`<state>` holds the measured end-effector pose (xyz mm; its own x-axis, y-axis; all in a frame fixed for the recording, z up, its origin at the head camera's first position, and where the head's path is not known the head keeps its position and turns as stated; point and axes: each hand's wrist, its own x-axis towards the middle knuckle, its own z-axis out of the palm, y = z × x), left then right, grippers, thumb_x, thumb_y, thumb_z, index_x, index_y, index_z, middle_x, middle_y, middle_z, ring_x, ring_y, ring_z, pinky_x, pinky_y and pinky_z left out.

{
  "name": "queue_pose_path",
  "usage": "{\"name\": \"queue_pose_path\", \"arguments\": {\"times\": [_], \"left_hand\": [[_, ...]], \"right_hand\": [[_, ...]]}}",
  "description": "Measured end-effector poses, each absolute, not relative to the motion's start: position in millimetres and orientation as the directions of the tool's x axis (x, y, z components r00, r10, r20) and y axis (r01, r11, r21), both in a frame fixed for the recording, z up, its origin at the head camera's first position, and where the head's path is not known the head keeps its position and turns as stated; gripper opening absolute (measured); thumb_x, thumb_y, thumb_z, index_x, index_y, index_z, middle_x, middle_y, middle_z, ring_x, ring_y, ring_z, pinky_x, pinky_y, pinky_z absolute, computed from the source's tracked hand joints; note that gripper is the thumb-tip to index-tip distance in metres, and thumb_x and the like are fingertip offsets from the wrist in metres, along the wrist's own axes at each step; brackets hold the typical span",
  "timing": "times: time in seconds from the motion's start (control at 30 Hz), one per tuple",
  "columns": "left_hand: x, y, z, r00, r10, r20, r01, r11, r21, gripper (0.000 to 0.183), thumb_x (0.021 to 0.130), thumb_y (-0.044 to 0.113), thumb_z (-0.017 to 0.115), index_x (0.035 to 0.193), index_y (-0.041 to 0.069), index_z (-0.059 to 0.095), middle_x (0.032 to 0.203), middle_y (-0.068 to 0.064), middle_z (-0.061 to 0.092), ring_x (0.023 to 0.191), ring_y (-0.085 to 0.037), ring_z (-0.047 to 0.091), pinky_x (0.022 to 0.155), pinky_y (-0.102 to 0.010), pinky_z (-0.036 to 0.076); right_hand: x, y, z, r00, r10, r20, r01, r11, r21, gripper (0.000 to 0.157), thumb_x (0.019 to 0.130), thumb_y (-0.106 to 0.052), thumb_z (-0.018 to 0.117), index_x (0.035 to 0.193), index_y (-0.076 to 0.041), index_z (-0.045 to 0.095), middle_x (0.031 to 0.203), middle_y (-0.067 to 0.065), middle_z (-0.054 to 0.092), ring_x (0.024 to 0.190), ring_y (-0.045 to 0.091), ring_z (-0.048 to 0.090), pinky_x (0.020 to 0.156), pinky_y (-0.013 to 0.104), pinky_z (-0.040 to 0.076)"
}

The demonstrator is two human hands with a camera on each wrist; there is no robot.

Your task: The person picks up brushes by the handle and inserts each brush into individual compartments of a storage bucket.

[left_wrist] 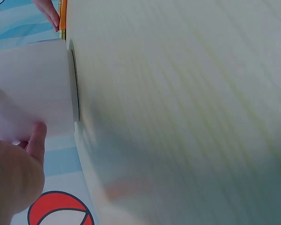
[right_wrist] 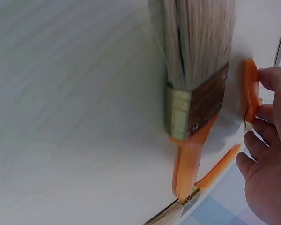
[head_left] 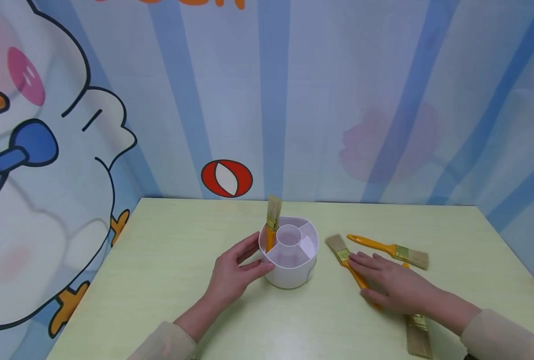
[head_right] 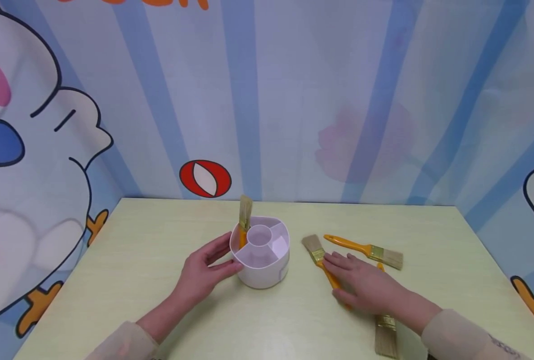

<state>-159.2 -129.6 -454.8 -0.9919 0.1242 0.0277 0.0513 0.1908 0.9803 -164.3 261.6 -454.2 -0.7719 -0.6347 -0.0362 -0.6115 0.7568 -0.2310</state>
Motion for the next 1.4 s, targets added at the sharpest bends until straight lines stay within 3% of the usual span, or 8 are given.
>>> {"name": "queue_pose_path", "arguments": {"times": [0.23,0.53,0.87,1.4], "left_hand": [[-159,-129,-455,-0.992,0.126,0.025,0.050,0.195,0.979,0.075,0.090,0.024,0.089,0.158,0.024,0.055,0.159,-0.003,0.057,0.145,-0.031,0.056,0.100,-0.039,0.061],[-157,-130,-454,-0.993,0.111,0.033,0.054,0.193,0.980,0.075,0.089,0.023,0.090,0.156,0.024,0.057,0.158,-0.002,0.057,0.144,-0.030,0.056,0.100,-0.038,0.061],[-158,-129,-455,-0.992,0.118,0.050,0.074,0.201,0.977,0.074,0.091,0.023,0.089,0.157,0.021,0.056,0.157,-0.006,0.058,0.143,-0.034,0.057,0.099,-0.039,0.061],[-158,-129,-455,-0.993,0.112,0.035,0.057,0.195,0.979,0.074,0.089,0.024,0.090,0.156,0.024,0.057,0.158,-0.002,0.057,0.144,-0.031,0.057,0.100,-0.039,0.061]], "right_hand": [[-166,269,-454,-0.796,-0.605,-0.026,-0.577,0.772,-0.268,0.065,0.106,-0.042,0.067,0.160,-0.010,0.051,0.165,0.014,0.048,0.148,0.042,0.048,0.115,0.064,0.047],[-165,266,-460,-0.831,-0.555,0.033,-0.536,0.785,-0.311,0.063,0.105,-0.044,0.068,0.151,-0.003,0.060,0.155,0.022,0.057,0.138,0.048,0.057,0.111,0.066,0.049],[-168,262,-461,-0.827,-0.562,0.015,-0.538,0.784,-0.310,0.058,0.105,-0.036,0.069,0.152,-0.003,0.059,0.154,0.020,0.058,0.140,0.044,0.057,0.111,0.065,0.050],[-176,255,-464,-0.828,-0.556,0.077,-0.556,0.794,-0.248,0.050,0.103,-0.027,0.073,0.146,-0.003,0.065,0.148,0.019,0.064,0.135,0.039,0.063,0.109,0.059,0.054]]}}
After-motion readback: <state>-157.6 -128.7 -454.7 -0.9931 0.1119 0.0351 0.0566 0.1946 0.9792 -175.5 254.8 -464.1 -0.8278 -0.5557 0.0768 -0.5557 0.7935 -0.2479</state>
